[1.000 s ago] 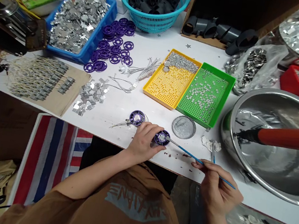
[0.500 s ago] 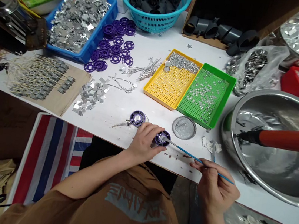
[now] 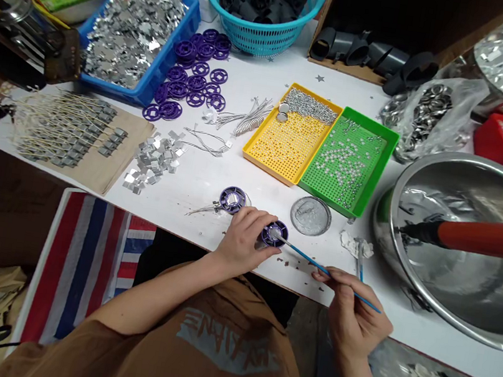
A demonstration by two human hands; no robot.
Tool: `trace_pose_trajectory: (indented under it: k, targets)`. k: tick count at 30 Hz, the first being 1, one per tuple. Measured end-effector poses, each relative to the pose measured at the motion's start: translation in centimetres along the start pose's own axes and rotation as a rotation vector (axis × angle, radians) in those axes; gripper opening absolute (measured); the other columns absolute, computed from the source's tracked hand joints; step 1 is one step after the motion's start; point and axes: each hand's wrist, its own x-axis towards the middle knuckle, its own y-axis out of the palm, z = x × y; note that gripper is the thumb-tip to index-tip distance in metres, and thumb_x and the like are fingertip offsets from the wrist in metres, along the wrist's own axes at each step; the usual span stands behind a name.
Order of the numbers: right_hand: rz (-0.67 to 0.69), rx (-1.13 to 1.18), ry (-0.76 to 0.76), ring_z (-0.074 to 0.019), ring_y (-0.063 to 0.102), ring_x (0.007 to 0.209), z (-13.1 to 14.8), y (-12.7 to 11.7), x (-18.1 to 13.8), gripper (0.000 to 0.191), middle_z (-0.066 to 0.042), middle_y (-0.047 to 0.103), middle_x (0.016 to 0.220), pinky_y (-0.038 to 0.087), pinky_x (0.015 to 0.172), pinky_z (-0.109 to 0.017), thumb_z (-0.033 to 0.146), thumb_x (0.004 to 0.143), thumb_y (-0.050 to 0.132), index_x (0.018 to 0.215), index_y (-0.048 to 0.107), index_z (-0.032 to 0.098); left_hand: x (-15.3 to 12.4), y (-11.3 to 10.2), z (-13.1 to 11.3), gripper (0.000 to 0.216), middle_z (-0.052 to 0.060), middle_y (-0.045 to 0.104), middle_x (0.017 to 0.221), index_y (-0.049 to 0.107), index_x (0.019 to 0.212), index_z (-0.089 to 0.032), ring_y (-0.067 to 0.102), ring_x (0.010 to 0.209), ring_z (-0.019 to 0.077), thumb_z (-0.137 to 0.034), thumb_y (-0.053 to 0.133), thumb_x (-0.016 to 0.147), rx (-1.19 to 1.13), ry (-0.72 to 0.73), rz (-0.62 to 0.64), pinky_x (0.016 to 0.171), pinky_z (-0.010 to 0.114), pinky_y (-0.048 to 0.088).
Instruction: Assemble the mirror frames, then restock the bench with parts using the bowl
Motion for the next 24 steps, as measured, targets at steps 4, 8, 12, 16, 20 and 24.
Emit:
trace_pose_trajectory:
  k: [4, 8, 12, 16, 20, 24]
  targets:
    - [-0.041, 0.012, -0.023, -0.0214, 0.07, 0.073, -0.06, -0.05, -0.12, 0.014, -0.005, 0.072, 0.083, 0.059, 0.068, -0.041, 0.017, 0.086, 0.059, 0.094, 0.07, 0.019, -0.04, -0.02, 0.03, 0.049, 0.009, 0.064, 0.107, 0.056, 0.115, -0.018, 0.053, 0.101, 0.0253, -0.04, 0.075, 0.076, -0.004, -0.007, -0.002, 0.093, 0.043, 0.045]
    - [-0.072, 0.047, -0.019, -0.0212, 0.07, 0.071, -0.16, 0.03, 0.03, 0.013, -0.005, 0.072, 0.083, 0.059, 0.066, -0.041, 0.017, 0.086, 0.059, 0.093, 0.07, 0.019, -0.11, -0.01, 0.05, 0.049, 0.009, 0.064, 0.108, 0.055, 0.116, -0.018, 0.053, 0.102, 0.0253, -0.041, 0.074, 0.077, -0.005, -0.006, 0.005, 0.094, 0.044, 0.045]
    - [-0.111, 0.06, -0.03, -0.0194, 0.07, 0.067, -0.19, -0.02, 0.21, 0.012, -0.004, 0.071, 0.084, 0.06, 0.062, -0.037, 0.017, 0.085, 0.06, 0.089, 0.071, 0.018, -0.1, 0.01, 0.01, 0.049, 0.009, 0.064, 0.108, 0.055, 0.116, -0.019, 0.054, 0.102, 0.0253, -0.04, 0.074, 0.077, 0.003, -0.014, 0.012, 0.094, 0.044, 0.045]
    - [-0.111, 0.053, 0.022, -0.0198, 0.07, 0.067, -0.26, -0.25, 0.17, 0.011, -0.005, 0.071, 0.081, 0.061, 0.062, -0.036, 0.019, 0.085, 0.061, 0.089, 0.071, 0.017, -0.07, 0.02, -0.07, 0.049, 0.009, 0.064, 0.108, 0.056, 0.115, -0.018, 0.053, 0.102, 0.0253, -0.04, 0.075, 0.076, 0.01, -0.025, 0.014, 0.094, 0.044, 0.045]
    - [-0.107, 0.09, 0.13, -0.0203, 0.071, 0.067, -0.29, -0.3, 0.16, 0.012, -0.005, 0.071, 0.076, 0.061, 0.063, -0.036, 0.023, 0.085, 0.062, 0.09, 0.07, 0.016, -0.11, 0.02, -0.11, 0.05, 0.009, 0.064, 0.108, 0.055, 0.116, -0.018, 0.053, 0.103, 0.0252, -0.041, 0.075, 0.076, 0.01, -0.028, 0.014, 0.094, 0.043, 0.045]
    - [-0.148, 0.135, 0.16, -0.0202, 0.071, 0.066, -0.17, 0.03, 0.32, 0.012, -0.005, 0.07, 0.08, 0.061, 0.062, -0.036, 0.026, 0.083, 0.065, 0.088, 0.07, 0.016, -0.13, 0.02, -0.07, 0.05, 0.01, 0.064, 0.109, 0.055, 0.116, -0.018, 0.054, 0.103, 0.0255, -0.042, 0.074, 0.076, 0.008, -0.03, 0.016, 0.094, 0.044, 0.044]
